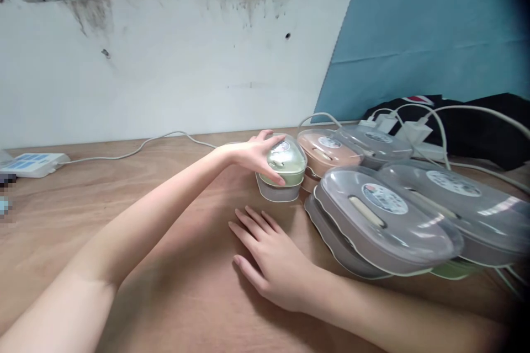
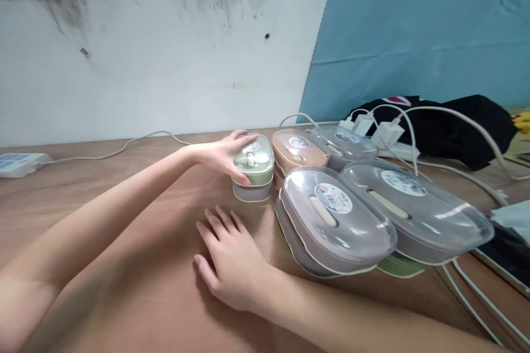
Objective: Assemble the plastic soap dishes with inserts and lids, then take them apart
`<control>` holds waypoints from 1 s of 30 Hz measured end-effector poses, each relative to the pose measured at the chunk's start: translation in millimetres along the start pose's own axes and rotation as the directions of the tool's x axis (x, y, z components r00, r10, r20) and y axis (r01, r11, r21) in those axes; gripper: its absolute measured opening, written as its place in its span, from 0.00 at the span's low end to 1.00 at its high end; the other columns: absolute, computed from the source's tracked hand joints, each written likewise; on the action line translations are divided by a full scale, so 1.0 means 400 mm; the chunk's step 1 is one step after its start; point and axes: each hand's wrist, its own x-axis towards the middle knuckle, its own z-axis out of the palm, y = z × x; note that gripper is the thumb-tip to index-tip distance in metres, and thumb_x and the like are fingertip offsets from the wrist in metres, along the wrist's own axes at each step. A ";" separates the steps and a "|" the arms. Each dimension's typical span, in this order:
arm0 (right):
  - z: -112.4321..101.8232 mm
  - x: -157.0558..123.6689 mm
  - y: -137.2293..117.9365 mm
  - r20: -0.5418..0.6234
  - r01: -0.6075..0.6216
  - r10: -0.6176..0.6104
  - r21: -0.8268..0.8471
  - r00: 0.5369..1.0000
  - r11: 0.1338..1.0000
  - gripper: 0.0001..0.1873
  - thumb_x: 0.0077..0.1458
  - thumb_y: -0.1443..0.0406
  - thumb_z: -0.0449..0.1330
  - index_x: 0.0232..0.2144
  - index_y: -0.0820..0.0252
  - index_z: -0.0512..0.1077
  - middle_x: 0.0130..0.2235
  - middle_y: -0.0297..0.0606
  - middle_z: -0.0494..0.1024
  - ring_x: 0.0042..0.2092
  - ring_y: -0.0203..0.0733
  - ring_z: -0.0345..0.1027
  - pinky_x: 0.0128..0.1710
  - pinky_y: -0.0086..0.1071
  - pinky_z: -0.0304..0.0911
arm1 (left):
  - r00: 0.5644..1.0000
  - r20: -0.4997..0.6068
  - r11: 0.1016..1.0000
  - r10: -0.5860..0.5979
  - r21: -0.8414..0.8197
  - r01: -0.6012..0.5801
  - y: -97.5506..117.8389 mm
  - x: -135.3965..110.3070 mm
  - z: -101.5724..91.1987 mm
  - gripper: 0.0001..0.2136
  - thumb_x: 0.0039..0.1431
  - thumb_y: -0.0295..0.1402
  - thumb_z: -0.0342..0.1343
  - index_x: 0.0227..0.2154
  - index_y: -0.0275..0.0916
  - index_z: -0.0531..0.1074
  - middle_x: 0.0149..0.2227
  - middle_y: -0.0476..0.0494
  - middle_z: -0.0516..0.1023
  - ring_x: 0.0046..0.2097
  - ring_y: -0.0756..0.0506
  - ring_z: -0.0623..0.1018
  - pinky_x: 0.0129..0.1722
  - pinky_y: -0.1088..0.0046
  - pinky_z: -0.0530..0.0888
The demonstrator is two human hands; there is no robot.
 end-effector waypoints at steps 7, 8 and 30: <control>0.002 0.000 -0.001 -0.043 0.015 -0.015 0.005 0.999 1.000 0.27 0.59 0.57 0.45 0.57 0.64 0.59 0.62 0.49 0.57 0.63 0.54 0.45 0.60 0.49 0.44 | 0.995 -0.096 0.994 0.028 -0.104 -0.038 -0.020 -0.011 0.025 0.51 0.35 0.49 0.63 0.62 0.40 0.44 0.64 0.33 0.39 0.63 0.32 0.50 0.59 0.56 0.55; 0.002 0.000 -0.001 -0.046 0.014 -0.014 0.005 0.999 1.000 0.27 0.59 0.57 0.45 0.57 0.64 0.60 0.62 0.49 0.57 0.63 0.55 0.45 0.60 0.49 0.44 | 0.994 -0.104 0.992 0.017 -0.121 -0.030 -0.021 -0.010 0.030 0.52 0.36 0.49 0.63 0.62 0.40 0.43 0.64 0.33 0.37 0.63 0.32 0.49 0.59 0.55 0.55; 0.006 0.001 0.002 -0.260 0.059 -0.056 0.001 0.964 0.998 0.16 0.52 0.71 0.51 0.45 0.66 0.63 0.52 0.55 0.60 0.54 0.54 0.56 0.50 0.49 0.62 | 0.876 -0.414 0.874 -0.247 -0.485 0.017 -0.064 -0.150 0.152 0.43 0.40 0.44 0.65 0.58 0.38 0.51 0.59 0.34 0.58 0.59 0.37 0.61 0.57 0.59 0.61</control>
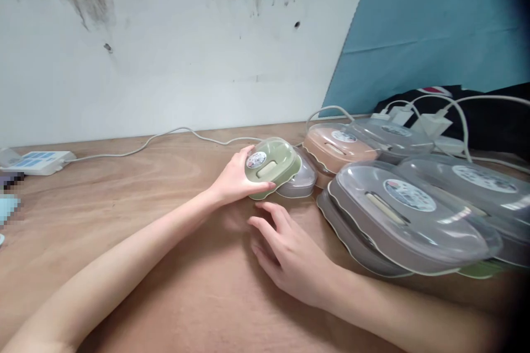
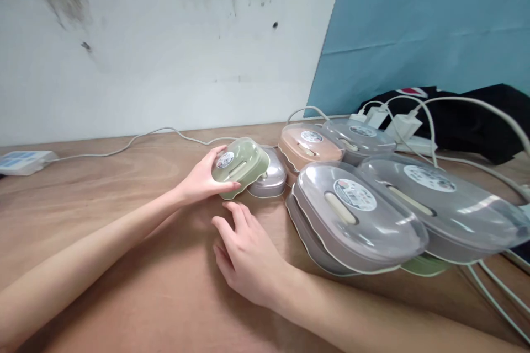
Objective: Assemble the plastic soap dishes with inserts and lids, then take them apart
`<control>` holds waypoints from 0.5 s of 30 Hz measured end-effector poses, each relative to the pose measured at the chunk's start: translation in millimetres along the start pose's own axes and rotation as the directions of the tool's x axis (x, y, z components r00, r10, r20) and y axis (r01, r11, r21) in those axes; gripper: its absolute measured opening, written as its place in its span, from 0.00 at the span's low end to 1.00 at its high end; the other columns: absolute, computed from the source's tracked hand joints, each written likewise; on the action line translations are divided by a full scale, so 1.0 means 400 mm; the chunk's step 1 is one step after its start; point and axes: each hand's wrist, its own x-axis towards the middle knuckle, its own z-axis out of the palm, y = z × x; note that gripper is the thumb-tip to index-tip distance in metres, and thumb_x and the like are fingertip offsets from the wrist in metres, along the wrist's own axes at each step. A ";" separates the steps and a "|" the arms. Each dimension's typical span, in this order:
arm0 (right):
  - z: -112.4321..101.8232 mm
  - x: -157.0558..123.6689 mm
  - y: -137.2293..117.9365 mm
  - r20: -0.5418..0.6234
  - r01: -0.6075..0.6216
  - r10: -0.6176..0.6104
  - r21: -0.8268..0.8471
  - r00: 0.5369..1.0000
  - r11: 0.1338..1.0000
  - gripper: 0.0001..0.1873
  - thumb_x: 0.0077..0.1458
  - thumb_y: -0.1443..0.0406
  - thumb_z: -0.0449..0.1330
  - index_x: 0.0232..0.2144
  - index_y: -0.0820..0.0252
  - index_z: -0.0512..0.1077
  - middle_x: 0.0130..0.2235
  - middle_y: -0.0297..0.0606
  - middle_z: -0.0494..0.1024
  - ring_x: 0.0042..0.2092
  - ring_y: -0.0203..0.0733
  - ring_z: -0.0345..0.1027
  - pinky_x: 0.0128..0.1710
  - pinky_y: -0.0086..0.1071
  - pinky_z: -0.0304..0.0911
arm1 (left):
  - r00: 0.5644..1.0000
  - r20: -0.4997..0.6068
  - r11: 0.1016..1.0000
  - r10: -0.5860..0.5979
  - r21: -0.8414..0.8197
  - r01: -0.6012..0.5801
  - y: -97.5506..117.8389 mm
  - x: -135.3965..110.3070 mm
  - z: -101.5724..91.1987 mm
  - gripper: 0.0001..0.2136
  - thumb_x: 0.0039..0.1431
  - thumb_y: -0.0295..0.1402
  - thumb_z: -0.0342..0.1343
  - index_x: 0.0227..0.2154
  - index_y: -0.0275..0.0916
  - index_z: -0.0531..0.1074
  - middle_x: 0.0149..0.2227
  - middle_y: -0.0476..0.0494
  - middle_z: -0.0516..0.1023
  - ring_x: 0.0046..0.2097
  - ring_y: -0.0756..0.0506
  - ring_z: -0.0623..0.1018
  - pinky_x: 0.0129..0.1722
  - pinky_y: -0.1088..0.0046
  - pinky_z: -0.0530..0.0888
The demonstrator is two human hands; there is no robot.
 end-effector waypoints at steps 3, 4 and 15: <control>-0.010 -0.005 0.000 -0.098 0.055 -0.053 0.013 0.994 0.998 0.20 0.52 0.72 0.51 0.48 0.64 0.60 0.54 0.54 0.57 0.59 0.54 0.50 0.53 0.49 0.59 | 0.999 -0.028 0.996 0.023 0.085 -0.021 -0.001 -0.040 -0.016 0.40 0.43 0.43 0.63 0.58 0.40 0.51 0.59 0.36 0.58 0.59 0.38 0.62 0.56 0.59 0.62; -0.014 -0.007 -0.001 -0.145 0.080 -0.077 0.012 0.986 0.997 0.21 0.51 0.72 0.51 0.49 0.63 0.58 0.55 0.53 0.55 0.60 0.53 0.48 0.55 0.49 0.57 | 0.999 -0.022 0.993 0.037 0.114 -0.034 -0.005 -0.060 -0.027 0.40 0.43 0.42 0.62 0.58 0.41 0.51 0.59 0.37 0.58 0.59 0.38 0.61 0.56 0.59 0.62; 0.010 -0.001 0.018 -0.221 -0.154 0.218 0.276 0.951 0.949 0.46 0.51 0.62 0.59 0.62 0.54 0.33 0.63 0.48 0.44 0.64 0.53 0.41 0.58 0.51 0.52 | 0.877 0.459 0.954 0.143 0.171 -0.245 0.005 -0.144 -0.113 0.39 0.43 0.41 0.63 0.58 0.46 0.53 0.53 0.40 0.63 0.52 0.39 0.68 0.50 0.62 0.68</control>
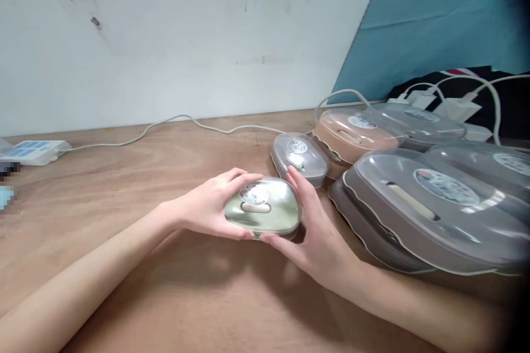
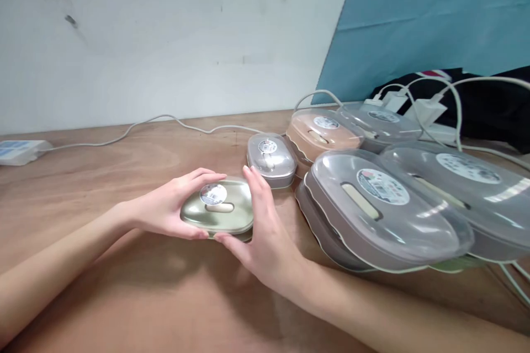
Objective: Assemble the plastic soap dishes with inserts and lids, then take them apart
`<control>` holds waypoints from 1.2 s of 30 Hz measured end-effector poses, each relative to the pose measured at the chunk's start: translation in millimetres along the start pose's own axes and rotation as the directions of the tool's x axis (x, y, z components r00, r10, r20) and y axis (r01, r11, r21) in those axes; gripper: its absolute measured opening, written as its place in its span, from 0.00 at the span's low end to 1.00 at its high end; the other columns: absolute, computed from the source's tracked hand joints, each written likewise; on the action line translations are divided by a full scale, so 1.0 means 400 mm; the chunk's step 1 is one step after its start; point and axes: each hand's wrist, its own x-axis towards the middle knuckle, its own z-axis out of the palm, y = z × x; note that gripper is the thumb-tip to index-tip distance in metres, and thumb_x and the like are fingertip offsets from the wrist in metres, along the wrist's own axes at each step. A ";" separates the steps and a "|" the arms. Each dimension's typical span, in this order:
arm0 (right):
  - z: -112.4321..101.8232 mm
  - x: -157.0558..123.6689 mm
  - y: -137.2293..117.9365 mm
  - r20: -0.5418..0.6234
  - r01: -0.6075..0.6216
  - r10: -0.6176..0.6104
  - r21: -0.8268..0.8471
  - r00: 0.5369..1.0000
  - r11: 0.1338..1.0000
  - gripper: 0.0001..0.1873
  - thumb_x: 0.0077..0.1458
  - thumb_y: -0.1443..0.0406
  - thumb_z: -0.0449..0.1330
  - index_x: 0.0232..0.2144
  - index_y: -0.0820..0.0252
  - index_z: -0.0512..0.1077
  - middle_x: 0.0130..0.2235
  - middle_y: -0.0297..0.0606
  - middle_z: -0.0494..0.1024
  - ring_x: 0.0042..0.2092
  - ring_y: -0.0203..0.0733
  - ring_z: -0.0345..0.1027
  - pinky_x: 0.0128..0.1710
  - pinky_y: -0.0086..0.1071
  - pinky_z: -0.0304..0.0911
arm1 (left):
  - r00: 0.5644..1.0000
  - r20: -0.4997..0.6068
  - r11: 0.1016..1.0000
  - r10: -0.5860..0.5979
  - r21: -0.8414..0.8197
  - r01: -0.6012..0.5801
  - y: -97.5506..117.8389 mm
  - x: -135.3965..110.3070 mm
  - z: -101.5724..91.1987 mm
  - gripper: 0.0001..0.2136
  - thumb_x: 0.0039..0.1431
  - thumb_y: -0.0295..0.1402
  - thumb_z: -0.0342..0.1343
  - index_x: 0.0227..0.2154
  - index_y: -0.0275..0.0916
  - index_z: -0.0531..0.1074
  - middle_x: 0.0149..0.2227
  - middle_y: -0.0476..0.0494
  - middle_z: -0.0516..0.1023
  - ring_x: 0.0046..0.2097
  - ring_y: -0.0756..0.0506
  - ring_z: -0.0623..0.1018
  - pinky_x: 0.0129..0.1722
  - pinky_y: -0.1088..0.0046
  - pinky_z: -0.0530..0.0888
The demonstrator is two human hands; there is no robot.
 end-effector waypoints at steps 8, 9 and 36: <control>-0.012 0.013 -0.001 0.140 0.054 -0.047 -0.043 0.989 0.998 0.41 0.50 0.60 0.60 0.61 0.55 0.43 0.60 0.49 0.57 0.61 0.52 0.51 0.56 0.51 0.56 | 0.922 -0.172 0.924 -0.346 -0.232 0.304 -0.057 -0.006 -0.048 0.35 0.50 0.51 0.52 0.58 0.44 0.51 0.60 0.39 0.59 0.58 0.36 0.64 0.53 0.60 0.64; -0.013 0.014 -0.001 0.173 0.108 -0.091 -0.090 0.981 0.990 0.35 0.50 0.61 0.60 0.58 0.55 0.51 0.58 0.48 0.59 0.60 0.53 0.51 0.55 0.51 0.56 | 0.848 -0.262 0.886 -0.461 -0.086 0.455 -0.066 -0.009 -0.057 0.37 0.49 0.54 0.52 0.59 0.40 0.51 0.59 0.34 0.59 0.57 0.33 0.63 0.53 0.56 0.63; -0.020 0.018 -0.012 0.260 0.285 -0.236 -0.169 0.936 0.943 0.20 0.50 0.63 0.58 0.47 0.58 0.66 0.55 0.50 0.58 0.57 0.55 0.52 0.53 0.52 0.56 | 0.994 0.110 0.976 -0.007 0.218 -0.017 0.038 -0.020 0.000 0.42 0.46 0.38 0.61 0.62 0.51 0.44 0.57 0.38 0.58 0.57 0.34 0.60 0.51 0.54 0.63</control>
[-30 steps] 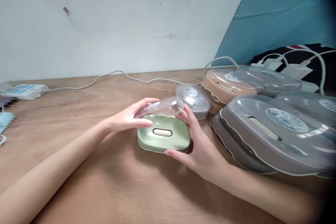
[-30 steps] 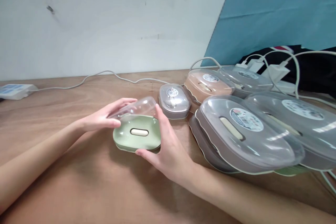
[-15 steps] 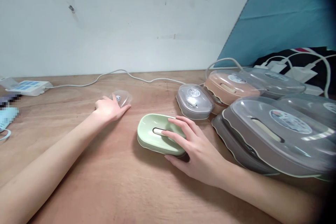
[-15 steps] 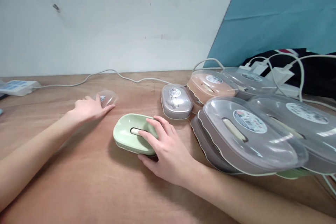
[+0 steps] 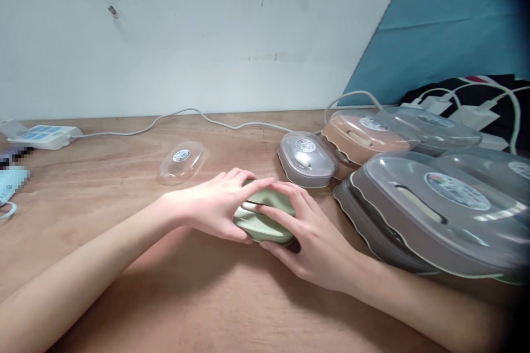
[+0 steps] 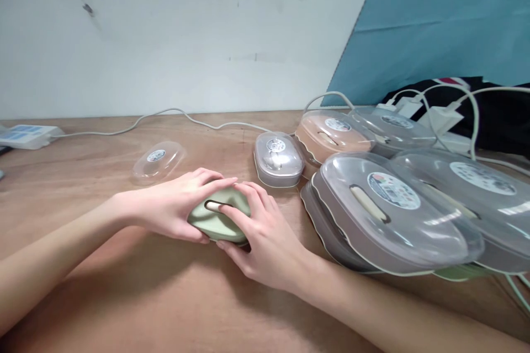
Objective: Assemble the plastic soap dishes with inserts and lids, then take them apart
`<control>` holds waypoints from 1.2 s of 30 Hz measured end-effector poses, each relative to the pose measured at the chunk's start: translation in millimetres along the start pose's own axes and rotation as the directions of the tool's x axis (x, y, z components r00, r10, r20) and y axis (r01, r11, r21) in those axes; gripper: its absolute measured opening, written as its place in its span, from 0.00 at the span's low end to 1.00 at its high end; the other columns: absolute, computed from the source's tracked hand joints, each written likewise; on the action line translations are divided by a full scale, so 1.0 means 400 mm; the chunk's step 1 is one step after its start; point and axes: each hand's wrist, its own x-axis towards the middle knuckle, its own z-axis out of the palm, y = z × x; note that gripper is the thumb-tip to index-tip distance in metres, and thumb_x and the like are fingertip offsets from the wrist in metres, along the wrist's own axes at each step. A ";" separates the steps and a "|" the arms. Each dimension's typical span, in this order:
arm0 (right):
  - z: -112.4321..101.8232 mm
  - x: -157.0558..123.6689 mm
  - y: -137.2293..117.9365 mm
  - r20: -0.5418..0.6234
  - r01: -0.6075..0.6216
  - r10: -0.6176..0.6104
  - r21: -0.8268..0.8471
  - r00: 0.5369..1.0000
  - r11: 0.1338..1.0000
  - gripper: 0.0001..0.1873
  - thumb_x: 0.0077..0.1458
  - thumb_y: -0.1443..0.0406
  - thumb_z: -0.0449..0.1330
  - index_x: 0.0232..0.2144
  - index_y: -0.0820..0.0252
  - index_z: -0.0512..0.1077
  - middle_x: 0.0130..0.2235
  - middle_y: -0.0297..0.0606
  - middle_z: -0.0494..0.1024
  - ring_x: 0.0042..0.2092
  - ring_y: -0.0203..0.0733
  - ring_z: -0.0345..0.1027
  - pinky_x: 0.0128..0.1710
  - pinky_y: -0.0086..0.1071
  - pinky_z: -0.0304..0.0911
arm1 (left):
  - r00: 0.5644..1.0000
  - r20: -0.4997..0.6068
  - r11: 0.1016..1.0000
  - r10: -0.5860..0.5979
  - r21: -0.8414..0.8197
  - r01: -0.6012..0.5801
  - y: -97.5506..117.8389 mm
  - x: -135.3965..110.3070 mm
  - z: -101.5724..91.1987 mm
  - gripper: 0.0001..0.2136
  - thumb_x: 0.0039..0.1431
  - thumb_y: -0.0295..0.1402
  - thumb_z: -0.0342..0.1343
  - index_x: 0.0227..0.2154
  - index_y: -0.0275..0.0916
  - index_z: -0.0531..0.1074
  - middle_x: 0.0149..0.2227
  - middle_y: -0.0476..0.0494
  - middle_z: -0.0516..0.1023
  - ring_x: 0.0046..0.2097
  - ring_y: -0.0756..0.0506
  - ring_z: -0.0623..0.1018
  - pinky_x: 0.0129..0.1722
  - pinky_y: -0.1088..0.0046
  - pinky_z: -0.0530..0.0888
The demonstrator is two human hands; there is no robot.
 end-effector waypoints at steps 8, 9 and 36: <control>0.012 -0.005 0.011 -0.001 -0.218 0.224 0.226 0.975 0.949 0.49 0.47 0.60 0.62 0.61 0.53 0.35 0.60 0.50 0.52 0.61 0.53 0.50 0.55 0.51 0.56 | 0.990 0.060 0.955 -0.130 -0.260 0.141 -0.026 -0.003 -0.035 0.39 0.46 0.47 0.61 0.60 0.51 0.49 0.56 0.41 0.60 0.57 0.37 0.62 0.51 0.58 0.66; 0.015 -0.004 0.012 0.008 -0.228 0.233 0.233 0.972 0.945 0.52 0.45 0.61 0.63 0.62 0.53 0.32 0.60 0.50 0.52 0.61 0.53 0.50 0.55 0.52 0.57 | 0.988 0.068 0.946 -0.138 -0.287 0.152 -0.028 -0.006 -0.041 0.39 0.46 0.47 0.60 0.60 0.51 0.49 0.57 0.42 0.60 0.57 0.37 0.62 0.52 0.59 0.66; 0.020 0.006 0.005 0.009 -0.206 0.217 -0.275 0.976 0.939 0.23 0.56 0.59 0.51 0.52 0.60 0.65 0.50 0.53 0.62 0.51 0.56 0.53 0.47 0.48 0.60 | 0.875 -0.244 0.827 -0.419 0.296 0.478 -0.222 -0.026 -0.028 0.29 0.55 0.59 0.40 0.55 0.53 0.62 0.62 0.39 0.52 0.63 0.34 0.50 0.56 0.45 0.48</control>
